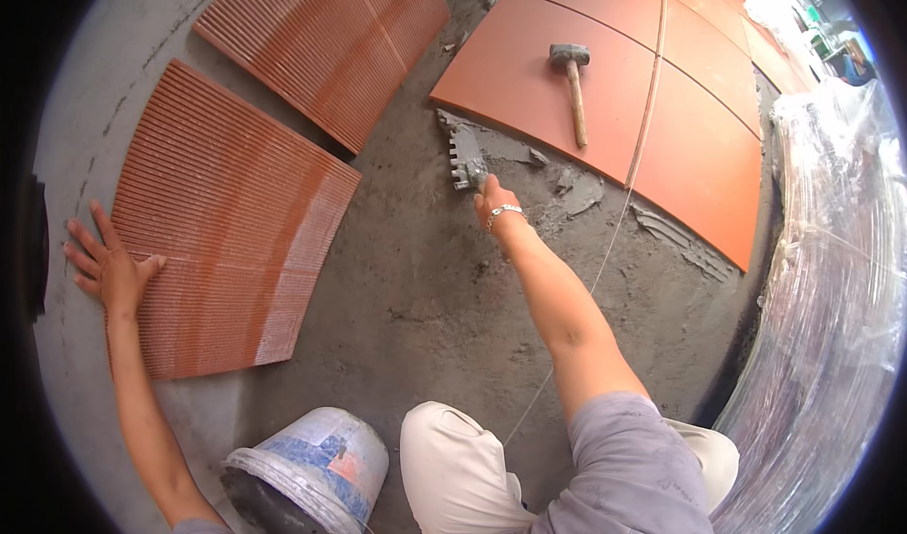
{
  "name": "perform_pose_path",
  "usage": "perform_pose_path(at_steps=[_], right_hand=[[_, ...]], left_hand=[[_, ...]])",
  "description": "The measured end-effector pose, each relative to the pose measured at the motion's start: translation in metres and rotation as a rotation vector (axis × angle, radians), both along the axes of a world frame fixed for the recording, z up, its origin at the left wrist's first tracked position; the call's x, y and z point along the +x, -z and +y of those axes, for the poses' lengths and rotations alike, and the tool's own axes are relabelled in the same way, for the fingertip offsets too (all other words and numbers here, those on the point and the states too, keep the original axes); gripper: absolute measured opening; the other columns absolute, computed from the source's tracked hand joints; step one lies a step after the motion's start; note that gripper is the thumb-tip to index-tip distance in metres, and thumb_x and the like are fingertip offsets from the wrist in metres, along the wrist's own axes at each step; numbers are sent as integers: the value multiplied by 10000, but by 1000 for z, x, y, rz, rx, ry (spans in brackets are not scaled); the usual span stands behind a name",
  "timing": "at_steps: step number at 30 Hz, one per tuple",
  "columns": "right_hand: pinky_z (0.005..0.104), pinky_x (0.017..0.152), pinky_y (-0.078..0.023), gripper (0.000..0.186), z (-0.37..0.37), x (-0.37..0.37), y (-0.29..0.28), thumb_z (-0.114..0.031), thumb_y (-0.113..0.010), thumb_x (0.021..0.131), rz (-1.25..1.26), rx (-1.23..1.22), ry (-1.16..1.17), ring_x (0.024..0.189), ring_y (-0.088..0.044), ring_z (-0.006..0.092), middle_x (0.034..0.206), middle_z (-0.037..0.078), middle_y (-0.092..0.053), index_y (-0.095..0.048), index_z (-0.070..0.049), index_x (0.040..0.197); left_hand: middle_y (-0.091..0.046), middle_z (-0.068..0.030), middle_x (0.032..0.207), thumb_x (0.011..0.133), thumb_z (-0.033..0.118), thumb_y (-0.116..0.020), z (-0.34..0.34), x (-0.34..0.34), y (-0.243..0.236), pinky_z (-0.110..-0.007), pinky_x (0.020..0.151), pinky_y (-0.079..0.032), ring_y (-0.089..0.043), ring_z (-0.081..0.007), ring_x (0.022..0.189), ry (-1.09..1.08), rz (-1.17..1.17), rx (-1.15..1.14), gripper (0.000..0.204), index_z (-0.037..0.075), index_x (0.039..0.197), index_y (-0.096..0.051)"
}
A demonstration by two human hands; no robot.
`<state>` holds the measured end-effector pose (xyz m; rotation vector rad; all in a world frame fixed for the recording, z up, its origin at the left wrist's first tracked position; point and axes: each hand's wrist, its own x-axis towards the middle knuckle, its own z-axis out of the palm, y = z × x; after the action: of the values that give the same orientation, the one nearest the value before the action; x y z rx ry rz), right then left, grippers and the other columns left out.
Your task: The person spreads adhesive on the floor using a notched trowel, then places a terracotta tile onto the adhesive. They use a rubber mallet to tap the tile into place, ensuring it is level and aligned with the surrounding tiles.
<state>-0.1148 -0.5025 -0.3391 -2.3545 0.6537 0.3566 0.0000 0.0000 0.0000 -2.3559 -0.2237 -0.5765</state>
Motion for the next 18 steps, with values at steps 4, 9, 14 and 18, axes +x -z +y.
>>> perform_pose_path(at_steps=[4, 9, 14, 18], right_hand=[[530, 883, -496, 348, 12, -9, -2, -231, -503, 957, 125, -62, -69, 1021, -627, 475, 1049, 306, -654, -399, -68, 1247], [526, 875, -500, 293, 13, -55, -34, -221, -512, 942, 194, -15, -248, 997, -632, 470, 1032, 299, -655, -454, -71, 1187], [531, 882, -495, 292, -22, -23, -45, -265, -533, 933, 7, -27, -120, 1008, -623, 460, 1063, 288, -650, -514, -47, 1126], [490, 891, -513, 346, -37, 55, -32, -294, -565, 925, -2, -111, -125, 1068, -617, 433, 1108, 254, -655, -539, -58, 1177]], left_hand=[[74, -185, 1631, 569, 361, -934, -3, 1, 8, -709, 1098, -172, 36, -492, 1469, 24, -14, -16, 1397, 332, 1569, 42], [75, -191, 1630, 558, 370, -937, -9, -2, 1, -710, 1097, -173, 41, -497, 1467, -12, -2, -46, 1410, 331, 1568, 46], [72, -198, 1628, 561, 371, -937, -8, -4, 1, -714, 1095, -169, 43, -502, 1465, 29, -19, -65, 1409, 329, 1567, 47], [74, -203, 1625, 574, 364, -934, -6, -3, 3, -716, 1098, -157, 47, -504, 1463, 15, 0, -34, 1397, 329, 1566, 49]])
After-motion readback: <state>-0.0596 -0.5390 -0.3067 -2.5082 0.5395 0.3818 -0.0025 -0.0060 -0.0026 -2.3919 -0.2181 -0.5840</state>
